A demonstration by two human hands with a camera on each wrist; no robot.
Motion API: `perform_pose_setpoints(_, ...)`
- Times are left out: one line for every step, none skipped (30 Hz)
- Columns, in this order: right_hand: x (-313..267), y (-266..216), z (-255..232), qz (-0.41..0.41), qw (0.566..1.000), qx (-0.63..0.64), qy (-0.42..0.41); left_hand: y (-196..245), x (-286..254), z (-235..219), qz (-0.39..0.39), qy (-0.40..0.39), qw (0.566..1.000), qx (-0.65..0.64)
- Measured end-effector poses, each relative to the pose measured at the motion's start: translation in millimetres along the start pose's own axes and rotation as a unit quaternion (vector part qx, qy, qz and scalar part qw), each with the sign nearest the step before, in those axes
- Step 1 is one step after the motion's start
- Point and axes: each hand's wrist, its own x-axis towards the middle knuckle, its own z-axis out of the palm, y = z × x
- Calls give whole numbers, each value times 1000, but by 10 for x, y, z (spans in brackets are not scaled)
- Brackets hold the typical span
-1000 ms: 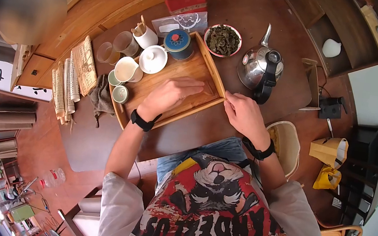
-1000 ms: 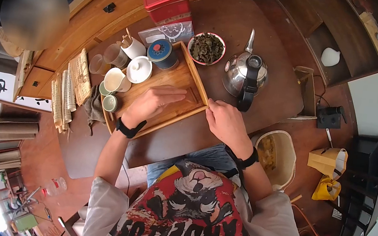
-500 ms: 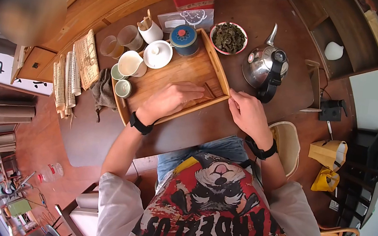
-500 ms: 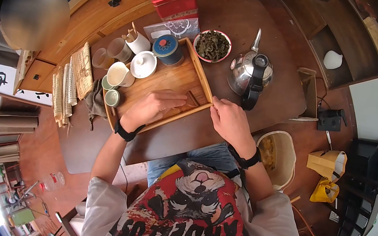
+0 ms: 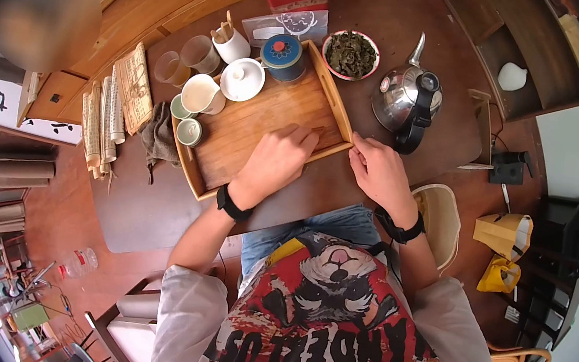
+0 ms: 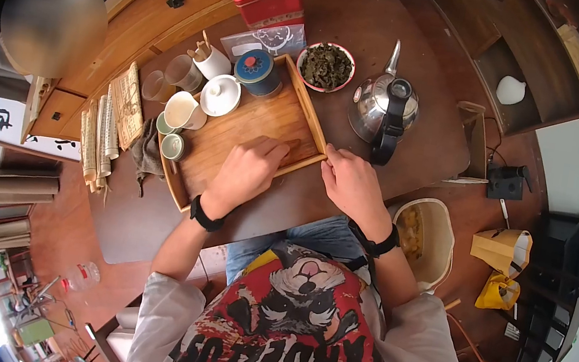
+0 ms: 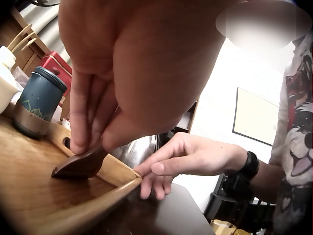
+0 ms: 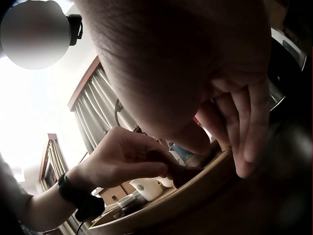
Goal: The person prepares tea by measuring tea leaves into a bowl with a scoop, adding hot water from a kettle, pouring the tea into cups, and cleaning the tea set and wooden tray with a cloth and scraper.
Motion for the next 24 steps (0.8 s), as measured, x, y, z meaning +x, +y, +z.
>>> perform_pose_setpoints(0,-5,-2,1,1000,1,0,25,-47,2,9,34,999,-25)
perform_pose_setpoints(6,-9,-6,1,1000,1,-1,44,-87,0,18,69,996,-50)
perform_pose_setpoints(13,-9,-6,0,1000,0,-3,59,-121,-17,17,68,996,-49)
perform_pose_setpoints(24,-1,-2,-1,1000,1,-4,68,-154,-46,8,67,995,-80)
perform_pose_setpoints(35,14,-1,-1,1000,-1,-6,67,-189,-67,-3,66,992,-111)
perform_pose_setpoints(40,27,1,-2,1000,-3,-7,40,-237,-66,-6,66,992,-111)
perform_pose_setpoints(44,29,-4,-4,1000,-1,-9,-13,-298,-58,-55,92,986,-128)
perform_pose_setpoints(48,25,-17,-2,1000,0,-12,-71,-358,-66,-103,117,977,-145)
perform_pose_setpoints(45,20,-19,1,1000,1,-15,-118,-432,-94,-104,115,977,-143)
perform_pose_setpoints(40,19,-11,2,1000,4,-15,-164,-518,-130,-202,135,950,-198)
perform_pose_setpoints(35,20,-2,2,1000,7,-8,-205,-600,-170,-297,155,909,-249)
perform_pose_setpoints(29,21,7,2,1000,10,-1,-227,-669,-235,-326,172,884,-286)
perform_pose_setpoints(29,24,11,2,1000,13,-2,-321,-803,-223,-346,170,873,-300)
perform_pose_setpoints(33,28,14,-1,1000,13,-2,-426,-954,-178,-366,167,860,-313)
perform_pose_setpoints(39,30,14,-4,1000,14,-2,-483,-1076,-155,-369,166,860,-311)
perform_pose_setpoints(53,20,1,-5,1000,17,-5,-524,-1186,-146,-388,168,845,-327)
perform_pose_setpoints(70,3,-21,5,1000,20,-14,-555,-1288,-149,-406,170,830,-342)
perform_pose_setpoints(84,-5,-30,14,999,23,-24,-565,-1370,-175,-409,170,830,-340)
perform_pose_setpoints(93,2,-24,13,999,27,-26,-568,-1444,-203,-426,149,830,-328)
perform_pose_setpoints(101,15,-20,9,999,23,-22,-585,-1507,-222,-443,129,829,-317)
perform_pose_setpoints(107,25,-14,5,1000,19,-18,-617,-1551,-217,-447,129,824,-323)
perform_pose_setpoints(112,32,-8,3,1000,21,-21,-636,-1589,-206,-450,130,823,-321)
perform_pose_setpoints(114,39,-2,5,1000,21,-20,-658,-1618,-195,-452,123,817,-337)
perform_pose_setpoints(114,41,4,7,1000,21,-19,-666,-1624,-198,-453,117,810,-355)
